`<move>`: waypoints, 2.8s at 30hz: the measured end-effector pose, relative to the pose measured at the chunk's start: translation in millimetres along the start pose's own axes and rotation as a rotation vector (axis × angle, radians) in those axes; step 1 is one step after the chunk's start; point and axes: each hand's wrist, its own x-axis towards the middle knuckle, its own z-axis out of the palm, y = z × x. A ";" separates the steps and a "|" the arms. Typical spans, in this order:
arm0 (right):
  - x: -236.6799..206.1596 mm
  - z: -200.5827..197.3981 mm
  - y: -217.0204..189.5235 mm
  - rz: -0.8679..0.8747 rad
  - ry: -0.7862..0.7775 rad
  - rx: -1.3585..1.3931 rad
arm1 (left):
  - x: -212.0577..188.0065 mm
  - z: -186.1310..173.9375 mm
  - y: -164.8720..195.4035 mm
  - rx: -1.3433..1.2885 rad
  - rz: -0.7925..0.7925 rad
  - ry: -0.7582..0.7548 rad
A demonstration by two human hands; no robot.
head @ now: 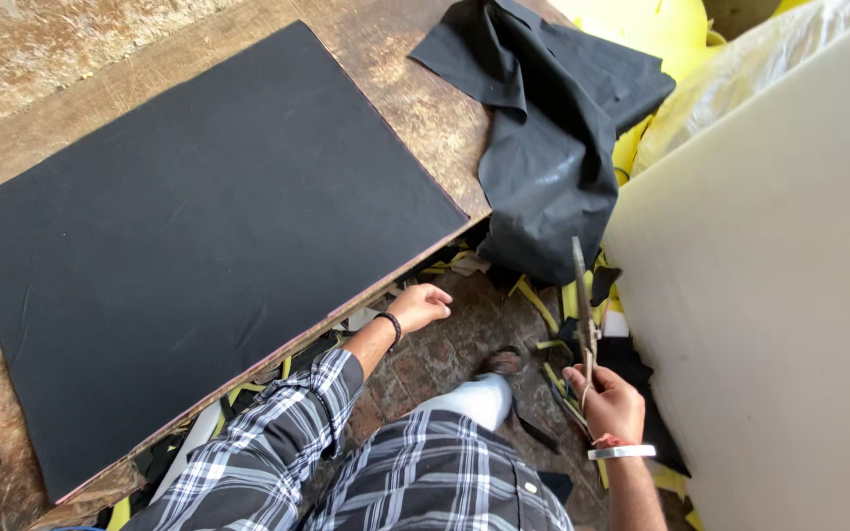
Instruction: The person spreads a black fabric sheet over a foam board on a workbench, smooths it flat with both hands, cuts a strip of fabric with scissors, then fits a gray fabric cover over a foam cushion and tucks the cover edges around the cushion on the bench.
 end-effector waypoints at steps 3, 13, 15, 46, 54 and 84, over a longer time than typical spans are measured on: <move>18.1 12.4 -31.6 -0.041 -0.102 -0.057 | 24.4 -41.9 -2.0 0.075 -0.043 0.135; 182.6 166.1 -159.8 0.040 -0.489 -0.218 | 74.7 -175.6 -34.8 0.675 -0.106 0.472; 223.5 209.9 -180.7 -0.032 -0.455 -0.310 | 80.8 -194.2 -45.3 0.700 -0.108 0.485; 364.1 400.7 -372.1 -0.144 -0.916 0.137 | 8.1 -151.0 3.4 0.540 -0.639 0.316; 309.5 307.6 -418.7 -0.351 -0.779 0.776 | -7.7 -140.4 25.5 0.851 -0.205 0.927; 150.1 218.7 -230.6 -0.244 -0.753 -0.098 | -46.9 -71.8 -82.5 -1.379 -0.286 0.447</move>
